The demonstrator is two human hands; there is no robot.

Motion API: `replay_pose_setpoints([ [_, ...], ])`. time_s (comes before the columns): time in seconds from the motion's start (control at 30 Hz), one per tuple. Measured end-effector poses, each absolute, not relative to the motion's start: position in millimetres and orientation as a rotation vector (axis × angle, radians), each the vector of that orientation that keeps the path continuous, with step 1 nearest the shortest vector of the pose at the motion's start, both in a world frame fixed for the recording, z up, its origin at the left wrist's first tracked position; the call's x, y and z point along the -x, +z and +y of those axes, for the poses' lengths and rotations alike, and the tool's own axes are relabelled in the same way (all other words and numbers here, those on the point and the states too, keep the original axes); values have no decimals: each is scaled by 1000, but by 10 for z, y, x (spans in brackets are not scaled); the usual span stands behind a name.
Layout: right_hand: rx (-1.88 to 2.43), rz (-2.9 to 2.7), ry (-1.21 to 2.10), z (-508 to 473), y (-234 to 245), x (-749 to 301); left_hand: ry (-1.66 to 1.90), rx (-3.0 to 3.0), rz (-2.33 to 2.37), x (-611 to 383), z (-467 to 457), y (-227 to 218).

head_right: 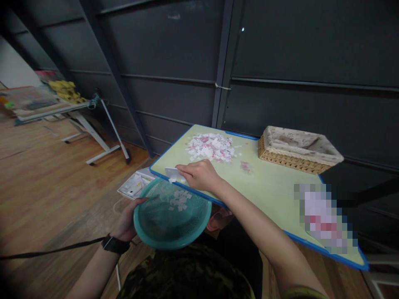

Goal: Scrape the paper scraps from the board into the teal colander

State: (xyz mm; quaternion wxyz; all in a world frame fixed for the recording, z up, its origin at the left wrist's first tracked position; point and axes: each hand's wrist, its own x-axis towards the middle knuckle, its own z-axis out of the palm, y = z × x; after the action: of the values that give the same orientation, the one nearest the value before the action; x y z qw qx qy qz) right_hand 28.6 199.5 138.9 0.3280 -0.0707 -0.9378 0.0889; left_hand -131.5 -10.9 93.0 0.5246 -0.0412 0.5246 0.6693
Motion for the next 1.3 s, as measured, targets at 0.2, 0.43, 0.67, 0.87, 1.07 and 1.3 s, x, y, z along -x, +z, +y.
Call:
replay_pose_setpoints([
  [0.2,199,-2452,322,2001,1436,-302,1601,28,1211,1317,-120,906],
  [0.43,370,-2416,284,2038,1432,-317,1611,25,1217,1317,-125,894],
  [0.67,341,-2468,357,1999,1431,-326,1608,50,1222,1307,-129,888],
  [0.87,323,-2387,604,1951,1426,-288,1607,90,1256,1307,-137,902],
  [1.07,484,-2107,878,2285,1515,-281,1609,91,1243,1278,-139,916],
  [1.3,871,-1874,601,3028,1594,-666,1553,85,1240,1254,-161,875],
])
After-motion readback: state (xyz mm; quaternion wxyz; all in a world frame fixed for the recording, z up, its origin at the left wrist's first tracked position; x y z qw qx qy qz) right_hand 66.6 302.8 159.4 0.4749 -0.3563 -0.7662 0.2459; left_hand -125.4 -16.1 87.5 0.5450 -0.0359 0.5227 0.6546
